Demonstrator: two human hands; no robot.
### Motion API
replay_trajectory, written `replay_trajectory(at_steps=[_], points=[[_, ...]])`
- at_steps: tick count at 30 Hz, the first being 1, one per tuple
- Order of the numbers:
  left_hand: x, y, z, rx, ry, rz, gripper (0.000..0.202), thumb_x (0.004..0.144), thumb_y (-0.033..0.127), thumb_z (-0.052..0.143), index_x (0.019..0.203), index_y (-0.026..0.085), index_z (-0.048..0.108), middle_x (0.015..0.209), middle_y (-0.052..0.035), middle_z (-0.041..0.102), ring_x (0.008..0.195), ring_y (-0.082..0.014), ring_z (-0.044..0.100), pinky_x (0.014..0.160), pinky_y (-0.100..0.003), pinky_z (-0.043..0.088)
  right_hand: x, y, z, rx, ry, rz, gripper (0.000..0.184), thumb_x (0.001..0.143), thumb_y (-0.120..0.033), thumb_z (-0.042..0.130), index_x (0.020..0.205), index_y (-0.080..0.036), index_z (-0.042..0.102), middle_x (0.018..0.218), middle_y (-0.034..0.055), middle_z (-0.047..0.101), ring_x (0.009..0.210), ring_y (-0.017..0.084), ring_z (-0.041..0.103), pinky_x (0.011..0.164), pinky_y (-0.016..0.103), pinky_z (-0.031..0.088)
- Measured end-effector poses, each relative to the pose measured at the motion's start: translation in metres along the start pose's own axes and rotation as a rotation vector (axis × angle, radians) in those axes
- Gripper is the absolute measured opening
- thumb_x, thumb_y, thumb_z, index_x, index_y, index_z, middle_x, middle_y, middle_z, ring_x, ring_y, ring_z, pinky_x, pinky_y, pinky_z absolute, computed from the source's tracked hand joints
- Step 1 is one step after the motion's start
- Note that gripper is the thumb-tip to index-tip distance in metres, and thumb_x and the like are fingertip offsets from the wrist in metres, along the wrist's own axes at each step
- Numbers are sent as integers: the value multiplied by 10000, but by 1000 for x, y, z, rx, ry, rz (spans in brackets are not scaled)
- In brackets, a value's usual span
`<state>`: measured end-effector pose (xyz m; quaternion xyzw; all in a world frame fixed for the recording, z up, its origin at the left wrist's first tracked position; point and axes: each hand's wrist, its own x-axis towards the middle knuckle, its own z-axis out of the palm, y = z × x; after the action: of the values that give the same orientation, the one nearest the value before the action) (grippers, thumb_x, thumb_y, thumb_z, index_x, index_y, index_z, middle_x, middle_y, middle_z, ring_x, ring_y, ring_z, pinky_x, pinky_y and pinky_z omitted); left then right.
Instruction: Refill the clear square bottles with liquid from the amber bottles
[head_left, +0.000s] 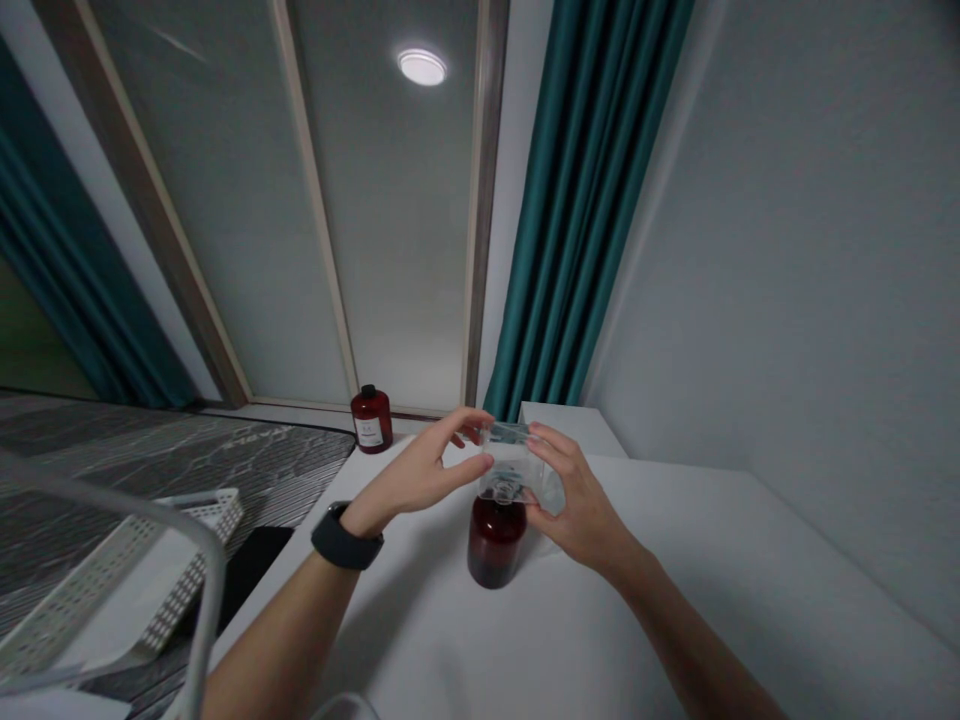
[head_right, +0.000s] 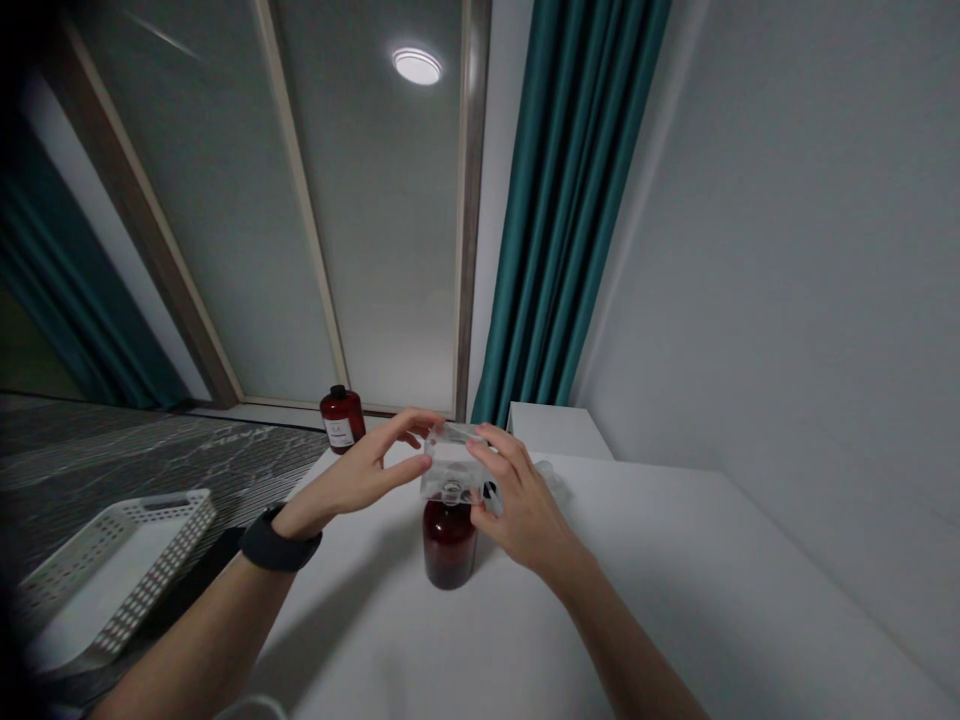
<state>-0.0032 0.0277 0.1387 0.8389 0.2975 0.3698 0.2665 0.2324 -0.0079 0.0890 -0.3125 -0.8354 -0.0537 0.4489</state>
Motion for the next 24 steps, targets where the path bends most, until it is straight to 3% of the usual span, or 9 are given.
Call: replay_trajectory(at_steps=[6,13,24], points=[[0,-5,3,-44,10,-8,343,925,346,620,1237,223,549,1233,-80,624,1061,-228,624,949,-438,532,1,-5,-5,30,-55,29,822,809,-44,570,1500,-337,236,1483,114,373,1425,310,366,1144,606,384],[-1,-3,3,-31,16,11,324,922,329,625,1219,224,548,1223,-76,622,1075,-227,611,966,-425,510,2,-11,-12,152,-133,134,773,848,-227,645,1505,-311,247,1593,118,213,1488,345,246,1176,624,306],[-3,0,1,-25,-8,2,337,922,342,633,1222,224,537,1237,-70,604,1073,-221,592,972,-418,487,6,-14,-14,183,-89,205,630,900,-206,592,1464,-328,337,1517,107,374,1429,297,369,1156,569,359]])
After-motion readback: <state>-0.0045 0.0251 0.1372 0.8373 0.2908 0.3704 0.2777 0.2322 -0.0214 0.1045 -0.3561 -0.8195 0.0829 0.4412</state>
